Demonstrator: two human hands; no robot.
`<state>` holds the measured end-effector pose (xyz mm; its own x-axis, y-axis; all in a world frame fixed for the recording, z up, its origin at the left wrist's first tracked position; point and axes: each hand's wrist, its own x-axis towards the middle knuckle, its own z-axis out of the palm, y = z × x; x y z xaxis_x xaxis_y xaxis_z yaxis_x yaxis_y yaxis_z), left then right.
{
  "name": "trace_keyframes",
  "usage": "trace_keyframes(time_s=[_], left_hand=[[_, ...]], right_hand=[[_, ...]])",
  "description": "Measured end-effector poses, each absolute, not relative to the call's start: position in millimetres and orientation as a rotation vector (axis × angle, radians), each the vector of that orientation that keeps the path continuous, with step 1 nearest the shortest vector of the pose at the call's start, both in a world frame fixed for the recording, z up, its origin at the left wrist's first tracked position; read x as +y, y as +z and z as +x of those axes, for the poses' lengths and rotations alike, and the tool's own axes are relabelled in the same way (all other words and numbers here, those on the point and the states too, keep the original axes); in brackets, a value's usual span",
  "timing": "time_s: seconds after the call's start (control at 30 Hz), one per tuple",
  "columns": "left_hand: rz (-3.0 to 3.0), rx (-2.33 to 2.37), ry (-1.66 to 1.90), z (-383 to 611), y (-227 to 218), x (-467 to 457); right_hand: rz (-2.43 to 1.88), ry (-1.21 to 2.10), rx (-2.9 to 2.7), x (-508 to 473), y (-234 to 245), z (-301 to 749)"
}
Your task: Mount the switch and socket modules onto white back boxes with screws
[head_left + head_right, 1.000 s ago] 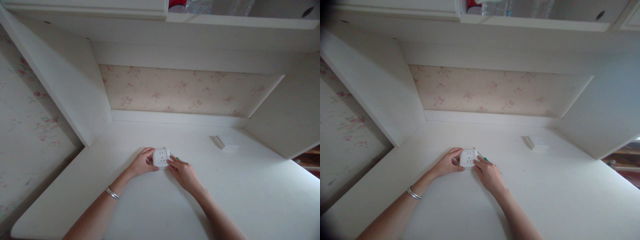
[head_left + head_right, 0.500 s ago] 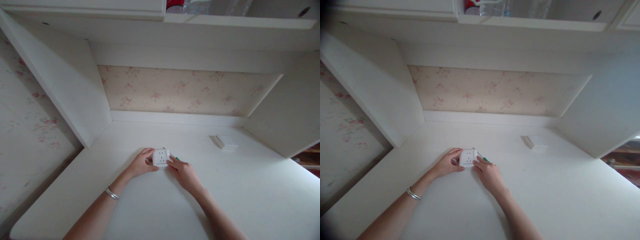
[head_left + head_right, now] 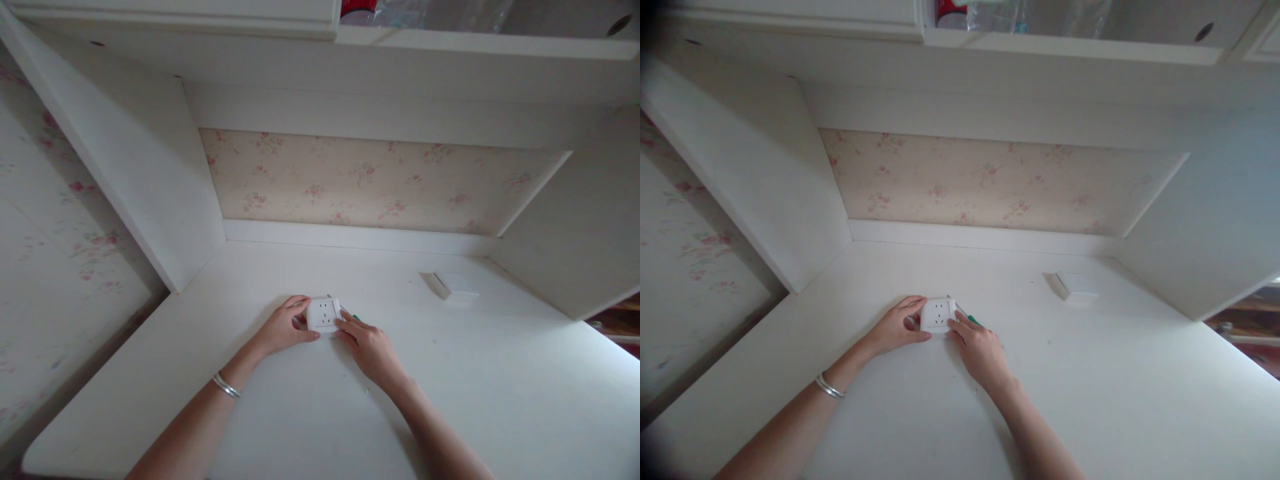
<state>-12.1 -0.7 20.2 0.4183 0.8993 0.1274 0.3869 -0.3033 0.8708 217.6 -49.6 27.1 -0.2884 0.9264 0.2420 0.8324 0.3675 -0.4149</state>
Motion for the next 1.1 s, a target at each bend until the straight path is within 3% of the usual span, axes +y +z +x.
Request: trace_keyframes(time_s=[0.6,0.9,1.1], left_hand=[[1.923,1.068,0.793,-13,20,0],[1.962,1.097,0.823,-12,23,0],[1.933,1.076,0.835,-12,23,-1]], right_hand=[[-1.525,0.372,-2.109,-40,50,216],[-1.278,0.626,-2.58,6,63,233],[-1.251,0.608,-2.636,17,73,232]])
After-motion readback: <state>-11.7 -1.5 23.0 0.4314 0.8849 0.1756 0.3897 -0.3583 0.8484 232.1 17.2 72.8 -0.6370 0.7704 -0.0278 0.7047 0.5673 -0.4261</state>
